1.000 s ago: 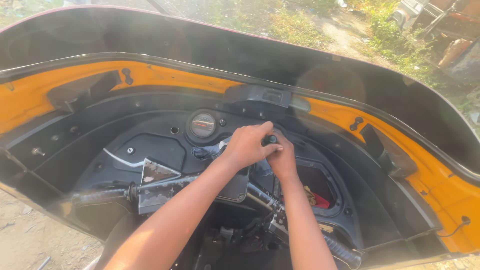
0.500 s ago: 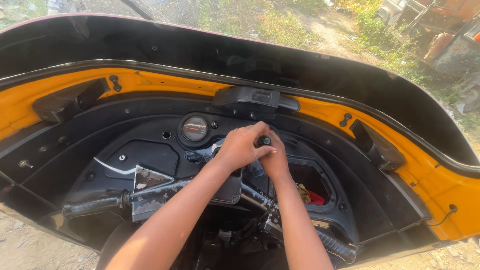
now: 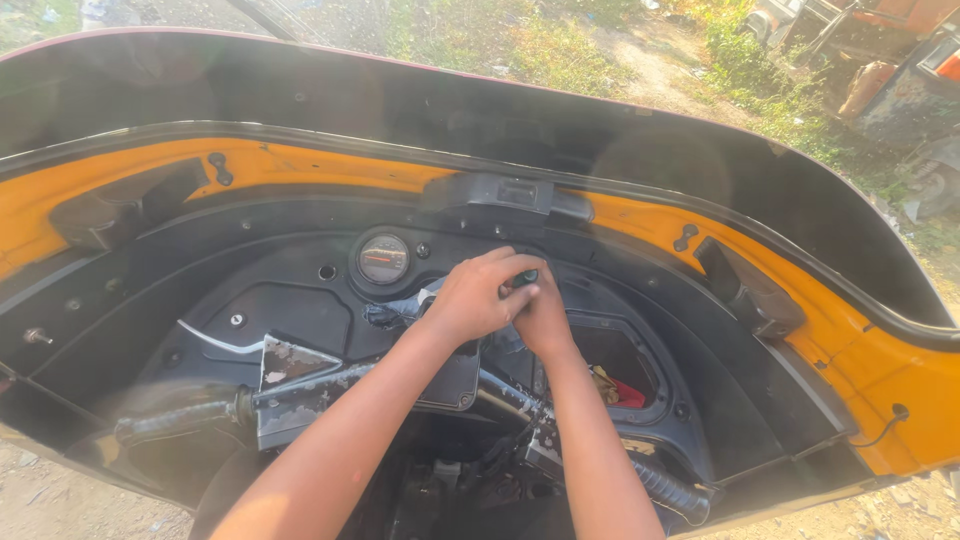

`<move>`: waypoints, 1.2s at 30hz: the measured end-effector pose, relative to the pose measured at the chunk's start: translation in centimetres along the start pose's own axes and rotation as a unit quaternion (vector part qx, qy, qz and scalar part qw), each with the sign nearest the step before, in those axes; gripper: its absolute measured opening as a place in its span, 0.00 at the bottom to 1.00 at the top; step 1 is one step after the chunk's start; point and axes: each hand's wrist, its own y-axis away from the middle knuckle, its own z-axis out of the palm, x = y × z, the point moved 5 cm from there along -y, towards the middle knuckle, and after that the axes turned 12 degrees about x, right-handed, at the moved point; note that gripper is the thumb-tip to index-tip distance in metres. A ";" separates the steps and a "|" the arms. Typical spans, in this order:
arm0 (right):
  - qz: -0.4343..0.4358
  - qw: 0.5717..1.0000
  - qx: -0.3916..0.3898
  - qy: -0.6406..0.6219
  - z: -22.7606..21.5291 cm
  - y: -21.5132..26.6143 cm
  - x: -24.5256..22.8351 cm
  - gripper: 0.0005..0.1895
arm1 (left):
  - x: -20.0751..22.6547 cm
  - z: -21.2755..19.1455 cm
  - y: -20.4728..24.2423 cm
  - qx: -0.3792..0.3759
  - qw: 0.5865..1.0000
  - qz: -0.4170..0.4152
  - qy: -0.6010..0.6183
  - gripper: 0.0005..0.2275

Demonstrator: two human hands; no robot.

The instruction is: The person uses a screwdriver to tighten and loosen screws on the dashboard and instrument cluster of a vehicle, handling small wires and plastic components by hand.

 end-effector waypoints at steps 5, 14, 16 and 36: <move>-0.024 1.000 0.008 -0.005 -0.5 0.1 -1.1 0.20 | -1.6 0.6 -0.1 -0.025 0.992 -0.085 -0.094 0.15; -0.063 0.997 0.036 -0.012 -0.7 -0.5 -1.3 0.21 | -0.6 1.0 0.3 -0.034 0.997 0.033 -0.060 0.13; -0.084 0.996 0.029 0.004 -0.5 -0.3 -1.3 0.23 | -0.9 1.0 0.2 0.001 0.997 0.055 -0.055 0.14; -0.014 0.977 -0.098 0.190 2.2 -0.9 1.4 0.08 | -4.9 -20.0 10.4 0.262 0.801 -0.289 0.454 0.17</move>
